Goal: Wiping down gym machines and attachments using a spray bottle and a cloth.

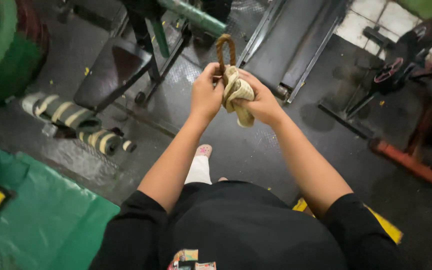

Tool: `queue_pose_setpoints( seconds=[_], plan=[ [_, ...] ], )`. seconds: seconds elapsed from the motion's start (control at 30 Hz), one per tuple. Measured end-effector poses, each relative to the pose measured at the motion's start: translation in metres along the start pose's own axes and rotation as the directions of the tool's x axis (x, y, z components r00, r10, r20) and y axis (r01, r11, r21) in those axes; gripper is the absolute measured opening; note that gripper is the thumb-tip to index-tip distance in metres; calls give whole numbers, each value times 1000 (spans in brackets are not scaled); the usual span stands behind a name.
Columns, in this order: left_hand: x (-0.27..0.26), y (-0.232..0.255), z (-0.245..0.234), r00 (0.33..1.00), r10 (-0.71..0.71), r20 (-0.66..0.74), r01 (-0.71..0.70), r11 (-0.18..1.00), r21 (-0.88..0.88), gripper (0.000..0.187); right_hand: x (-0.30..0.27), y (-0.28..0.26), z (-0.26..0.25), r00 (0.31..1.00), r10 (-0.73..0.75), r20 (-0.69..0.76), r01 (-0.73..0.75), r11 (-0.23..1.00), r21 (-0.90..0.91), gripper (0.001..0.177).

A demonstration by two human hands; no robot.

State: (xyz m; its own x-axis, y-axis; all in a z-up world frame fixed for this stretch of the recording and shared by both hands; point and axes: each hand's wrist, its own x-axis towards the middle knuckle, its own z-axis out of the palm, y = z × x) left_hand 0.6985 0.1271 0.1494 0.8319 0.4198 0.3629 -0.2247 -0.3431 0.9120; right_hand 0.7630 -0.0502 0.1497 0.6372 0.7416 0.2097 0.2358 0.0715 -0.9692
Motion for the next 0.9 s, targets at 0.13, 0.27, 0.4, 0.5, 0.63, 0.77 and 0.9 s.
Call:
queue_pose_setpoints(
  seconds=[0.13, 0.27, 0.4, 0.5, 0.63, 0.77, 0.9],
  plan=[
    [-27, -43, -12, 973, -202, -112, 173, 960, -222, 15, 0, -2, 27, 986, 88, 139, -74, 992, -99, 70],
    [-69, -89, -43, 908, -344, -239, 302, 933, -195, 16, -6, 52, 68, 942, -6, 336, 120, 940, -319, 72],
    [-111, -116, -84, 841, -410, -353, 395, 911, -115, 17, -9, 35, 128, 918, 98, 384, 31, 948, -316, 70],
    [-130, -149, -109, 797, -426, -428, 395, 904, -165, 16, -1, 37, 158, 897, 269, 351, -98, 895, -436, 78],
    [-137, -183, -140, 649, -668, -364, 493, 734, -467, 19, 18, 62, 187, 849, 372, 376, -187, 876, -444, 84],
    [-135, -225, -170, 672, -638, -377, 502, 766, -402, 18, 56, 95, 221, 809, 427, 403, -318, 896, -310, 80],
    [-122, -284, -224, 637, -680, -363, 570, 733, -371, 24, 104, 150, 278, 793, 453, 407, -364, 888, -281, 77]
  ],
)
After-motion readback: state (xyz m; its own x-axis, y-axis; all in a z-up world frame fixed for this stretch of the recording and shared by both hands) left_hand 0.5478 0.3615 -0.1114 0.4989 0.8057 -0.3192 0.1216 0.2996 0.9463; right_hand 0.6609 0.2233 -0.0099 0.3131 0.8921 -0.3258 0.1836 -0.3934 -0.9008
